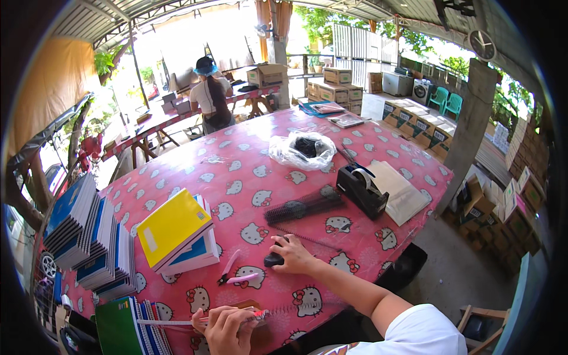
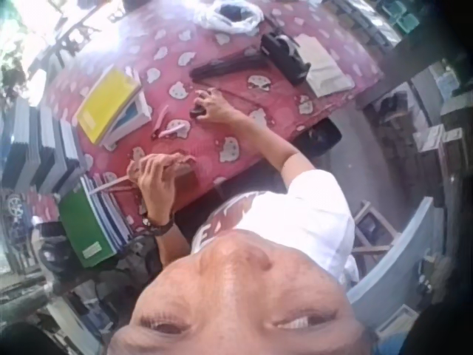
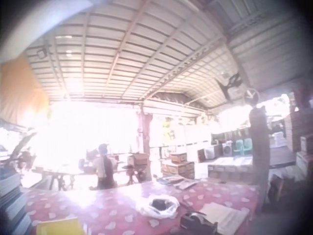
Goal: The person assembles notebooks by sliding spiral bindings into pre-punched holes of different colored covers and paper stacks, then uses a small tool to crimp or cut the ends of the wire bindings.
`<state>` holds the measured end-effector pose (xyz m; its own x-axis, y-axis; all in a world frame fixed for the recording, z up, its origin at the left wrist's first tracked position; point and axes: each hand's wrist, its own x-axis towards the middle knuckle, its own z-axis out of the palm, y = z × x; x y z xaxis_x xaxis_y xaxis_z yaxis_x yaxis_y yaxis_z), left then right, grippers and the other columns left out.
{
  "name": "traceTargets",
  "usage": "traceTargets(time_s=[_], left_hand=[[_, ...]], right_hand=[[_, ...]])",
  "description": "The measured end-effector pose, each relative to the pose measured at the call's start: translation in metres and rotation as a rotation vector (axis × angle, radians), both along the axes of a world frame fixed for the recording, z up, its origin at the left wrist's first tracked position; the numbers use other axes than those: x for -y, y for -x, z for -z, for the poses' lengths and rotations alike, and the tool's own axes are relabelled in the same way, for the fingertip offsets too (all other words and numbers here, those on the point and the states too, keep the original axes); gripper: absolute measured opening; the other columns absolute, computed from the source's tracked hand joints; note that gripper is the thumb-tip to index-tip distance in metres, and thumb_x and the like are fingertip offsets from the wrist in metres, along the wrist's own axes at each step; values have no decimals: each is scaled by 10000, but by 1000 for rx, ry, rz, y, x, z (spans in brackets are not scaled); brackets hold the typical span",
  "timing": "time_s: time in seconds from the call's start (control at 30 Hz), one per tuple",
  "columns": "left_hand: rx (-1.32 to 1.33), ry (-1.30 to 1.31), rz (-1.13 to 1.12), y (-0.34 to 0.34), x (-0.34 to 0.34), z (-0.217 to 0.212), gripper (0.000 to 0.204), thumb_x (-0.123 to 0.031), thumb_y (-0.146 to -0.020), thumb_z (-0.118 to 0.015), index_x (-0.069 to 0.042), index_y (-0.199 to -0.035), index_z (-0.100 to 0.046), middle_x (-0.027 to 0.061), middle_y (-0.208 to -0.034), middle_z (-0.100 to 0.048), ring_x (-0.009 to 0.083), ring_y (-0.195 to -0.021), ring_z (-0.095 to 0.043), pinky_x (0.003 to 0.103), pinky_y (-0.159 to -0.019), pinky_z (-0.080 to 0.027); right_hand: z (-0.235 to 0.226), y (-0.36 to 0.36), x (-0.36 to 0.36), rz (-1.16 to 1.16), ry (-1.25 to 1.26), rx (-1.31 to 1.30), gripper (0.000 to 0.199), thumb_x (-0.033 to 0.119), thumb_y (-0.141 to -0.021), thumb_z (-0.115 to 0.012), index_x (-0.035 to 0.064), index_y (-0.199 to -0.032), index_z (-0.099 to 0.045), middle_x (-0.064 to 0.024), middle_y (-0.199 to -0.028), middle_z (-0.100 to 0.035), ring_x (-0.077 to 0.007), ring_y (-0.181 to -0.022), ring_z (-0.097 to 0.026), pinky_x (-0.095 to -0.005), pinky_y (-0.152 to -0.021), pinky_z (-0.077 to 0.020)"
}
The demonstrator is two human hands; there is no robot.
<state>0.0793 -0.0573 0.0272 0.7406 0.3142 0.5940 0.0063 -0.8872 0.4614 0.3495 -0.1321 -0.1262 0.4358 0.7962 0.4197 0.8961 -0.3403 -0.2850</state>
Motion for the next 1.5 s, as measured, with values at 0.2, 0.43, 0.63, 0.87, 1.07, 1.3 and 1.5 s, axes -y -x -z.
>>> traceTargets(time_s=[0.2, 0.43, 0.63, 0.87, 1.07, 1.3, 1.5], left_hand=[[-75, 12, 10, 6, -4, -10, 270, -343, -871, -549, -159, -1051, -632, 24, -914, -617, 223, -994, -558, 443, -969, -238], [-26, -32, -133, -14, -6, -8, 111, -221, -800, -617, -116, -764, -620, 2, -769, -600, 205, -883, -564, 436, -988, -197], [-96, -62, -87, -5, -2, -7, 157, -279, -772, -656, -124, -780, -627, 2, -795, -609, 211, -893, -562, 458, -1006, -182], [32, -51, -284, 16, -22, 10, 295, -331, -609, -781, -144, -755, -606, -11, -749, -577, 206, -847, -548, 502, -1031, -168], [130, -22, -298, 16, -20, 15, 318, -311, -576, -799, -154, -774, -605, -13, -729, -560, 205, -819, -545, 500, -1046, -171], [128, -111, -371, 22, -26, 12, 342, -309, -565, -813, -160, -789, -602, -19, -748, -566, 201, -821, -548, 507, -1057, -172], [136, -81, -402, 31, -37, 16, 354, -337, -564, -814, -157, -774, -594, -11, -758, -572, 208, -834, -550, 517, -1058, -157]], right_hand=[[-93, 14, 28, -412, -183, -1002, 543, 491, -752, -677, 56, -1071, -614, -118, -1188, -565, -355, -1072, -511, -444, -891, -413], [-149, 85, 74, -1368, 264, -878, 485, 430, -773, -700, 16, -1010, -615, -144, -1122, -592, -290, -1119, -496, -408, -973, -301], [-60, 66, 58, -354, -230, -635, 489, 408, -738, -745, 46, -1045, -628, -130, -1118, -606, -261, -1102, -529, -370, -961, -376], [-126, 82, 2, -1239, -501, -1642, 655, 591, -781, -594, 0, -1061, -625, -161, -1173, -583, -262, -1133, -511, -382, -993, -349], [-142, 82, -3, -1026, -359, -1357, 497, 476, -767, -679, 17, -957, -664, -104, -927, -640, -210, -900, -559, -350, -879, -392], [-148, 76, -7, -903, -86, -1088, 536, 517, -736, -677, 20, -935, -668, -124, -1022, -649, -208, -960, -547, -360, -930, -368], [-153, 74, -22, -940, -62, -1140, 572, 548, -727, -664, 21, -948, -648, -131, -1050, -625, -217, -1041, -533, -360, -930, -377]])
